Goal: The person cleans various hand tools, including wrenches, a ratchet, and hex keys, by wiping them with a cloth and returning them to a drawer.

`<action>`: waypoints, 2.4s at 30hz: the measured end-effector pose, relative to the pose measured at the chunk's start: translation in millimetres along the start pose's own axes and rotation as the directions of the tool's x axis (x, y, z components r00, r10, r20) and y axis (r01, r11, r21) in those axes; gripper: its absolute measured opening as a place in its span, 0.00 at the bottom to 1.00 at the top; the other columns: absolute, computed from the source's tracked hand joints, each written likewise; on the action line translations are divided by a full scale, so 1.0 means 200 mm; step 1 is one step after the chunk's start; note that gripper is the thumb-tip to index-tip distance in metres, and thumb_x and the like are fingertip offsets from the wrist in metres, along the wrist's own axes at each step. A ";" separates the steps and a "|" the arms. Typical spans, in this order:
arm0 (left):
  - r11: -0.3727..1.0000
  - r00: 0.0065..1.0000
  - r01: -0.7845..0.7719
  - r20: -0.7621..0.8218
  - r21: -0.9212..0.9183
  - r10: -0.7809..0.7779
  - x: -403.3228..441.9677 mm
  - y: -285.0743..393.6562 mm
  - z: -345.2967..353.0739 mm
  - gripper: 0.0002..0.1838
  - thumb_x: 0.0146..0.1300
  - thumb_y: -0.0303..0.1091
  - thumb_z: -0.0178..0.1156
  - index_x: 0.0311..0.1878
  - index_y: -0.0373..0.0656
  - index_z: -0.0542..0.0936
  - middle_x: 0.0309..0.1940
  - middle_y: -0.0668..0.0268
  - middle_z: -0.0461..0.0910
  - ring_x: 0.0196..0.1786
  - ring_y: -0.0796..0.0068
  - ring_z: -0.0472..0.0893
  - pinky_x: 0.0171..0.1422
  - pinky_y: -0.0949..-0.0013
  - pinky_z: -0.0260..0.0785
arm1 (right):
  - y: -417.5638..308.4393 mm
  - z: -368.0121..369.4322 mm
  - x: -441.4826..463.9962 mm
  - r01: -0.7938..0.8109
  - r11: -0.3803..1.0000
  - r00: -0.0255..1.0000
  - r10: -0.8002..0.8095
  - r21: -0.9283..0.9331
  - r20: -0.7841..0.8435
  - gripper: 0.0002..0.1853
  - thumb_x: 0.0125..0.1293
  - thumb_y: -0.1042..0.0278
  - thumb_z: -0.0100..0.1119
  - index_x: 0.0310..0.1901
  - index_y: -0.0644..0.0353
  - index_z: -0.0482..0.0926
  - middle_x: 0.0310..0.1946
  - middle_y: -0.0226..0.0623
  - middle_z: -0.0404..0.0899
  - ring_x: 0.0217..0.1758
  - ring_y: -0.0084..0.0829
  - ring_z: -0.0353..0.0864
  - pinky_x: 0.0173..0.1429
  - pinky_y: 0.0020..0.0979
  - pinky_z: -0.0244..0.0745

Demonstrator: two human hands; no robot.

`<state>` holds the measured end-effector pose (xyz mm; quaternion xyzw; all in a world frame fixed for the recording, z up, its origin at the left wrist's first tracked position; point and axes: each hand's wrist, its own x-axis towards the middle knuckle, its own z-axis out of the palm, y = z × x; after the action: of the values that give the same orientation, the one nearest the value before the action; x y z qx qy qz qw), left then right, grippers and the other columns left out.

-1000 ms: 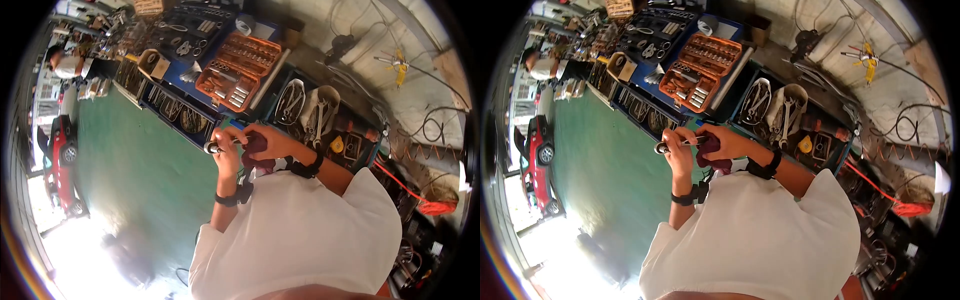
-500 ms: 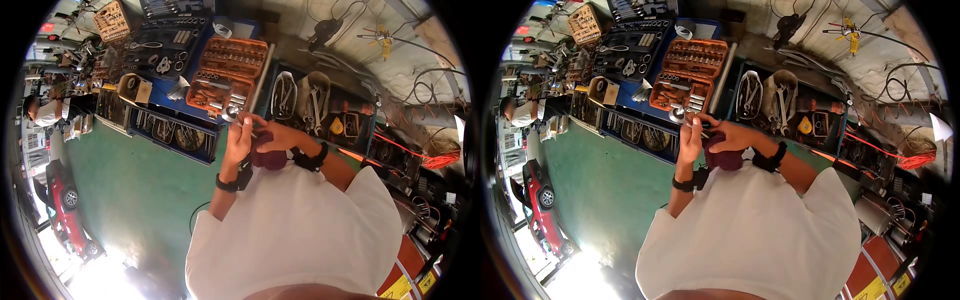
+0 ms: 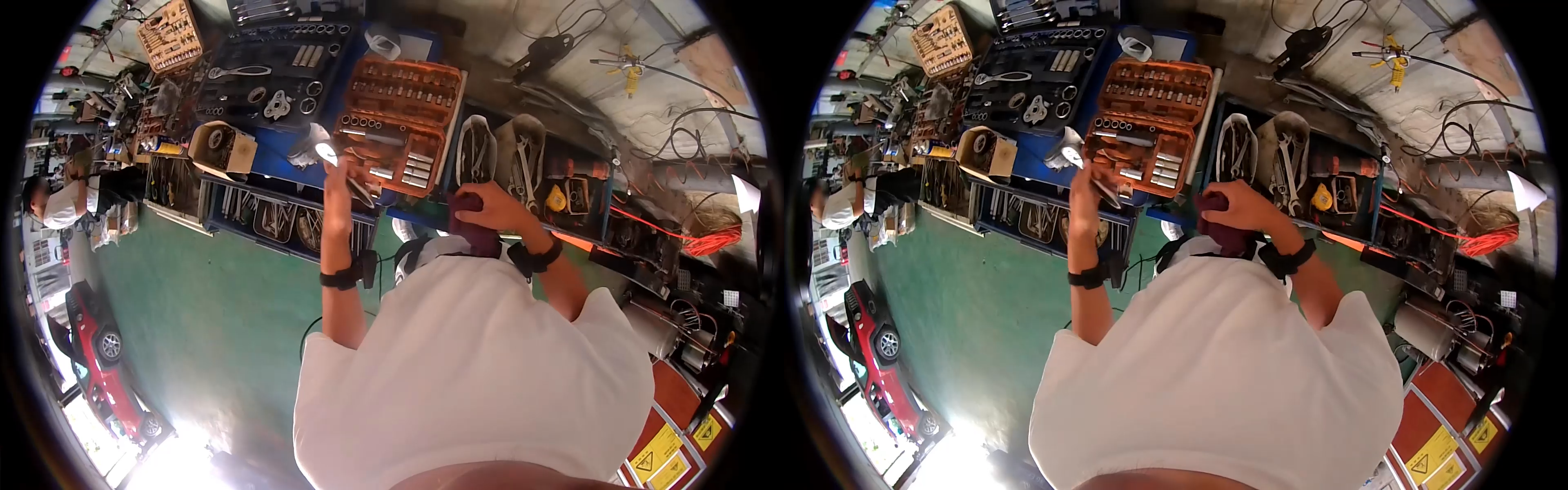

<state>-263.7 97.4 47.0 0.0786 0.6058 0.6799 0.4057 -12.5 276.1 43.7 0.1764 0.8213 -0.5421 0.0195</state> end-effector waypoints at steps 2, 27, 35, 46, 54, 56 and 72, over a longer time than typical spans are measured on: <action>0.991 0.989 0.135 0.064 -0.021 -0.133 0.08 -0.14 -0.02 0.19 0.76 0.50 0.47 0.32 0.48 0.67 0.29 0.66 0.78 0.28 0.77 0.75 0.35 0.72 0.70 | -0.07 0.02 0.02 0.007 1.000 1.000 -0.007 -0.006 -0.013 0.24 0.58 0.50 0.67 0.48 0.62 0.80 0.32 0.51 0.83 0.33 0.44 0.84 0.41 0.38 0.77; 0.989 0.995 -0.056 0.092 0.135 0.043 0.24 -0.20 0.04 0.15 0.69 0.39 0.63 0.49 0.34 0.82 0.32 0.71 0.82 0.32 0.86 0.77 0.33 0.81 0.66 | -0.29 0.12 0.51 -0.011 0.863 0.995 -0.040 -0.506 -0.091 0.14 0.60 0.55 0.63 0.40 0.56 0.80 0.29 0.44 0.82 0.35 0.48 0.83 0.38 0.47 0.75; 0.925 0.996 0.028 0.063 0.380 -0.056 0.29 -0.23 -0.14 0.18 0.69 0.43 0.62 0.35 0.34 0.83 0.23 0.63 0.84 0.23 0.78 0.83 0.20 0.77 0.67 | -0.27 0.18 0.60 0.153 0.663 0.965 -0.260 -0.732 -0.034 0.10 0.56 0.59 0.63 0.37 0.52 0.81 0.28 0.38 0.83 0.35 0.44 0.84 0.35 0.45 0.77; 0.815 0.997 0.015 -0.075 0.580 0.035 0.27 -0.18 -0.16 0.20 0.65 0.48 0.66 0.35 0.36 0.86 0.20 0.64 0.84 0.18 0.78 0.81 0.21 0.75 0.69 | -0.25 0.19 0.71 0.194 0.581 0.967 -0.250 -0.791 0.054 0.09 0.56 0.60 0.62 0.37 0.51 0.82 0.24 0.39 0.82 0.30 0.44 0.84 0.31 0.45 0.77; 0.744 0.915 -0.273 -0.074 0.610 0.397 0.28 -0.22 -0.20 0.18 0.66 0.45 0.65 0.37 0.35 0.85 0.20 0.64 0.83 0.16 0.76 0.80 0.22 0.71 0.70 | -0.30 0.24 0.73 0.020 0.584 0.991 -0.118 -0.811 -0.060 0.12 0.57 0.57 0.62 0.38 0.52 0.82 0.26 0.43 0.83 0.31 0.47 0.84 0.34 0.46 0.79; 0.770 0.925 -0.249 -0.092 0.588 0.370 0.22 -0.17 -0.21 0.15 0.67 0.42 0.64 0.37 0.36 0.84 0.20 0.63 0.84 0.18 0.76 0.80 0.23 0.71 0.70 | -0.31 0.25 0.71 -0.008 0.587 0.993 -0.090 -0.810 -0.076 0.12 0.58 0.56 0.62 0.39 0.53 0.82 0.27 0.42 0.83 0.32 0.47 0.85 0.35 0.45 0.79; 0.759 0.991 -0.103 0.128 0.642 0.026 -0.49 -0.45 -0.35 0.13 0.68 0.38 0.61 0.48 0.39 0.81 0.35 0.54 0.84 0.38 0.59 0.85 0.44 0.62 0.76 | -0.39 0.58 0.23 0.118 0.993 0.992 -0.116 -0.029 0.057 0.23 0.65 0.55 0.66 0.47 0.62 0.66 0.28 0.43 0.76 0.30 0.37 0.79 0.37 0.35 0.74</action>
<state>-199.1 -24.5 -13.1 0.2724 0.7765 0.4372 0.3629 -98.5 157.6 54.5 0.1125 0.8380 -0.5338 0.0131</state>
